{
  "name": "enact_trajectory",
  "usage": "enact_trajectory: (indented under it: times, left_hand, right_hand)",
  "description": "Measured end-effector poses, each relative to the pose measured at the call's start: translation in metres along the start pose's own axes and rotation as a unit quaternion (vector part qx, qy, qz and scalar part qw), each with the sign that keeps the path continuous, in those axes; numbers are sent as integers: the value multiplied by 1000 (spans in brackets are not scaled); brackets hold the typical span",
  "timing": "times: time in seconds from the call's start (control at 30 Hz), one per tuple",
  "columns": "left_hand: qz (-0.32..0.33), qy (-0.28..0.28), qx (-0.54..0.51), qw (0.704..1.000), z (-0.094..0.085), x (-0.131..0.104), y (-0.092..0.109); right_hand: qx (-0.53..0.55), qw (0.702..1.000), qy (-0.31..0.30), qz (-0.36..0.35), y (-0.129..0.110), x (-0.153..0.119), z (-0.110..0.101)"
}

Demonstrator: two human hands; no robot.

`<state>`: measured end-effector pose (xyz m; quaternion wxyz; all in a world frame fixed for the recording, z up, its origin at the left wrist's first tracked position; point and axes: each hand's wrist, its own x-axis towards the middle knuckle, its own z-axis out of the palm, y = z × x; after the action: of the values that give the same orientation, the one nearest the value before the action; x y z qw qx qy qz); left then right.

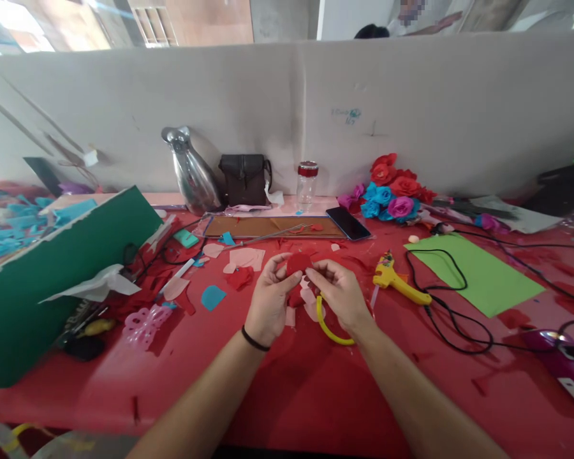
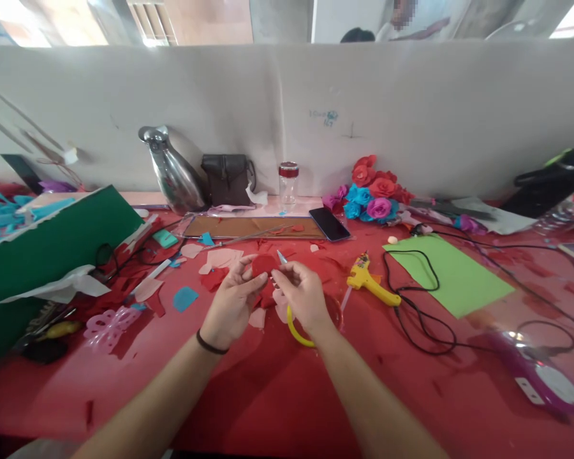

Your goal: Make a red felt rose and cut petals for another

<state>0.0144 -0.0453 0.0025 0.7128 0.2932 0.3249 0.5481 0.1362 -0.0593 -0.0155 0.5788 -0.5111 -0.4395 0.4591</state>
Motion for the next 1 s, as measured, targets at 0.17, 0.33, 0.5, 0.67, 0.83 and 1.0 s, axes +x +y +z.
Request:
enact_trajectory:
  times: [0.17,0.33,0.5,0.67,0.83,1.0]
  left_hand:
    - [-28,41,5,999,7,10,3]
    - [-10,14,12,1000,-3,14,1]
    - [-3,-17,-3,1000,-10,14,2]
    - [-1,-33,-12,999,-12,15,4]
    - [-11,-54,-6,998,-12,15,5]
    - [-17,-70,-3,997,-12,16,4]
  right_hand:
    - [-5,1000,17,-10,-3,1,-5]
    - [-24,998,22,-51,-2,2,-6]
    - [-50,996,23,-76,-3,-3,-5]
    - [-98,983,35,-151,-8,-10,-3]
    - [-140,969,29,-203,-11,-13,-2]
    - [-154,962,22,-224,-9,-13,-1]
